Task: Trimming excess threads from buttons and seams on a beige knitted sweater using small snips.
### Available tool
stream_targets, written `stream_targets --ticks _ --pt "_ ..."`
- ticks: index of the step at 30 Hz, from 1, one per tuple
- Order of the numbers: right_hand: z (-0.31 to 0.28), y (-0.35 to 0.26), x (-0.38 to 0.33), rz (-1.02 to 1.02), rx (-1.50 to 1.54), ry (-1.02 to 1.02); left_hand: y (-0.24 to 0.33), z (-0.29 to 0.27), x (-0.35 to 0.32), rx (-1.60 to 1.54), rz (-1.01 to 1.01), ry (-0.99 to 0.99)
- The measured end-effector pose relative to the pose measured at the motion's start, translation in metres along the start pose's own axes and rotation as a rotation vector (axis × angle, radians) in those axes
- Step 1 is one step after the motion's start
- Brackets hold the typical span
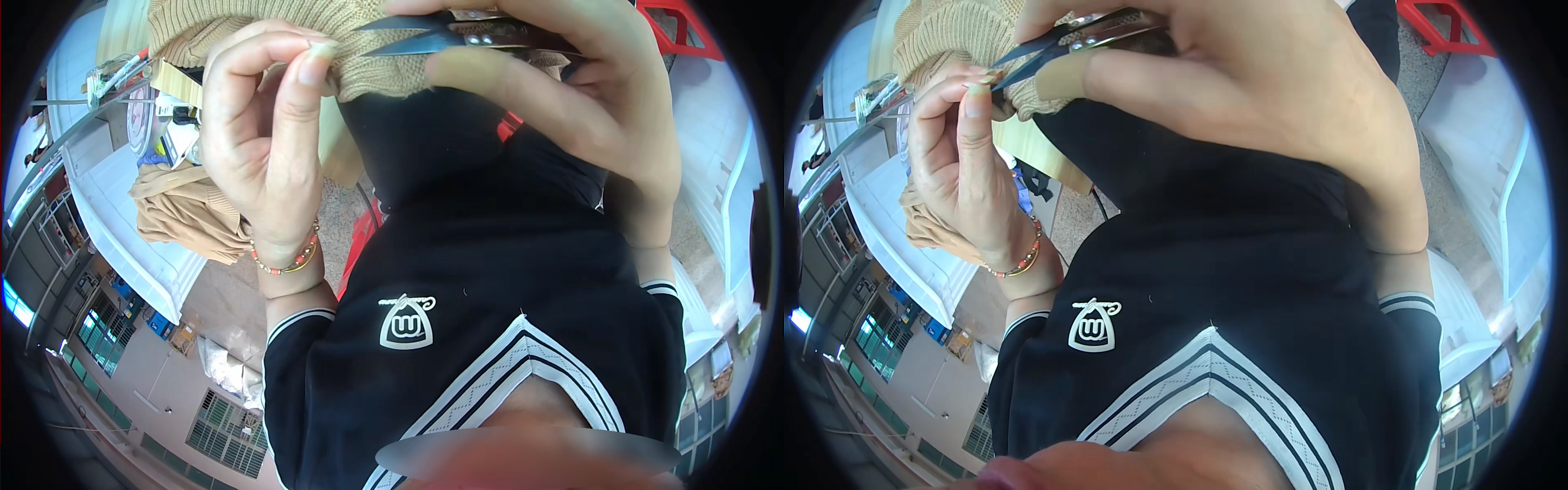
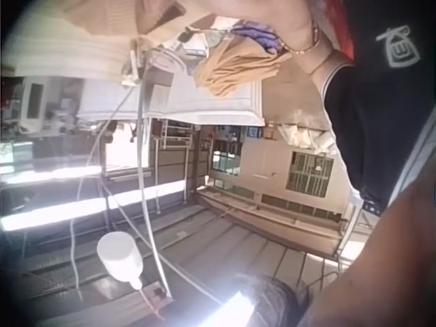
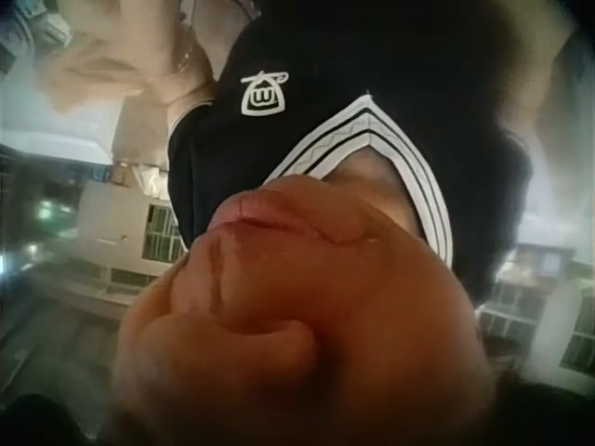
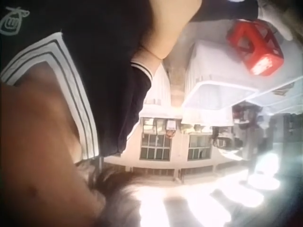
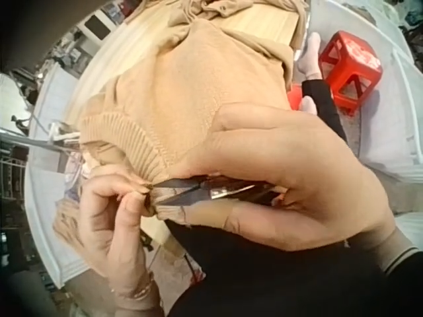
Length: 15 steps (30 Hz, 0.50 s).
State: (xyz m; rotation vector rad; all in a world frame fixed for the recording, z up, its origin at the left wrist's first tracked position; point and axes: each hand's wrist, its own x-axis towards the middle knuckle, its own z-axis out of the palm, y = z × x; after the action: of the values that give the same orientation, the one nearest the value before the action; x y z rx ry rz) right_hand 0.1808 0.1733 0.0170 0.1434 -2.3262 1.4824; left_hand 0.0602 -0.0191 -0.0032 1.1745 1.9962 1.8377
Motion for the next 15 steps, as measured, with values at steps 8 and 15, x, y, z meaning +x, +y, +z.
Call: stream_targets --ticks 8,15 --pt "-0.021 -0.014 -0.037 0.059 -0.024 0.070 -0.007 0.005 -0.008 -0.182 -0.065 0.099" --pt "-0.038 -0.009 -0.063 0.084 -0.038 0.124 -0.011 0.011 -0.017 -0.341 -0.113 0.235"
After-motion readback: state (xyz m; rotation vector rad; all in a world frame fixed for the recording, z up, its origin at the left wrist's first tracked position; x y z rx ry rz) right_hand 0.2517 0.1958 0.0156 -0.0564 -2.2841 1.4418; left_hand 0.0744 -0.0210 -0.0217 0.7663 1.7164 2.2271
